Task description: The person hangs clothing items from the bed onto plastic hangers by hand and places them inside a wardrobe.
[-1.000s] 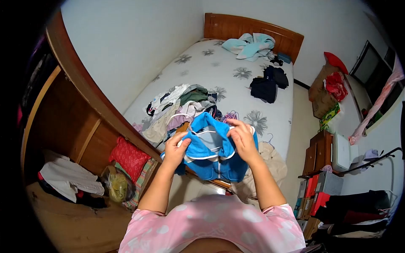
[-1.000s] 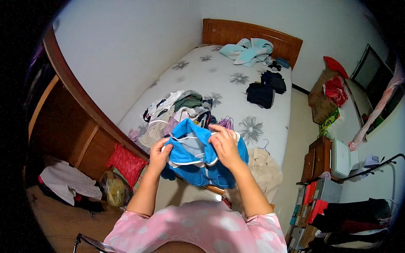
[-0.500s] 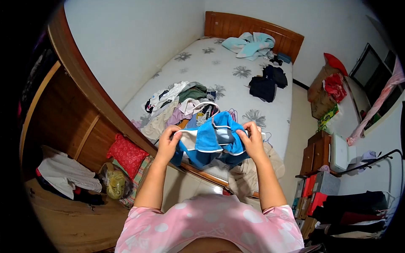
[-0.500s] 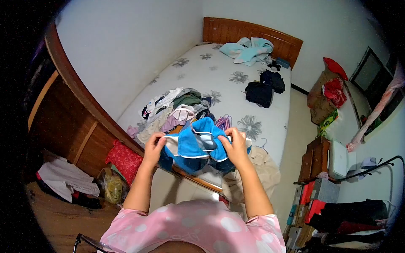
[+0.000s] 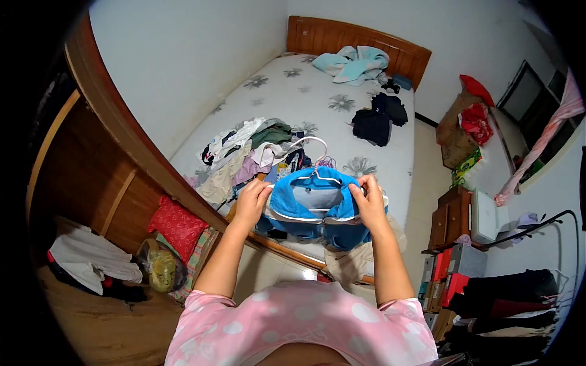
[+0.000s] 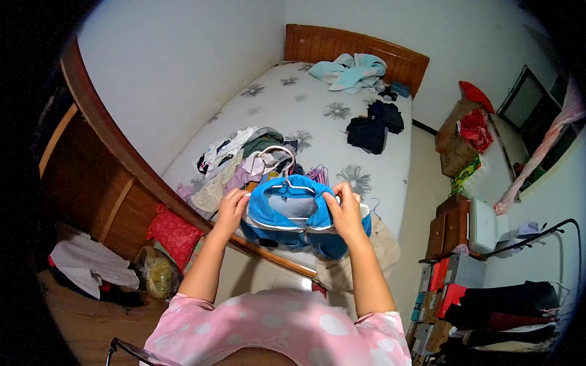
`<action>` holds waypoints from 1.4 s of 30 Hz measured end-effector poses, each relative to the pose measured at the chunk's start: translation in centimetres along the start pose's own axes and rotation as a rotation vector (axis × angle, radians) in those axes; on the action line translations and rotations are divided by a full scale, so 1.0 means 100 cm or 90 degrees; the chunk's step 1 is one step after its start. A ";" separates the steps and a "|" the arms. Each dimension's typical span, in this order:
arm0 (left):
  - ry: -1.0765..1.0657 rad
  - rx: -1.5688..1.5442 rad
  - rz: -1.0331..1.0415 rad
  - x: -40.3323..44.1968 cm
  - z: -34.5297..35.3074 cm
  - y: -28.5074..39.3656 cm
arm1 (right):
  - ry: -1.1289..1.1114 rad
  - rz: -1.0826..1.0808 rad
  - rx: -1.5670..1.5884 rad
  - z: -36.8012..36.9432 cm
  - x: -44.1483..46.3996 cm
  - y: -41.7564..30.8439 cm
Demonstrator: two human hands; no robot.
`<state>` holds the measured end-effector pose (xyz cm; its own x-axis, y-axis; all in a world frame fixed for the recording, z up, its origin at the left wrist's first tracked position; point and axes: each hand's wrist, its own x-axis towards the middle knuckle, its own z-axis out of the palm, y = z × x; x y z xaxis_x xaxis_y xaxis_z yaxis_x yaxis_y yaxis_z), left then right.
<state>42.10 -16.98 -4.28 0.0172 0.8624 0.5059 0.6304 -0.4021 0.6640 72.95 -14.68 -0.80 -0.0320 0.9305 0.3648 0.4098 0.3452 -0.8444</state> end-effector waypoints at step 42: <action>-0.631 -0.880 -0.624 -0.116 0.259 0.007 | 0.350 0.286 -0.275 -0.179 -0.195 0.063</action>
<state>62.42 -19.30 -23.97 0.7632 0.5424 -0.3512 -0.2375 0.7409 0.6282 92.45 -32.83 -6.23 0.6224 0.7373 0.2627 0.5947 -0.2274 -0.7711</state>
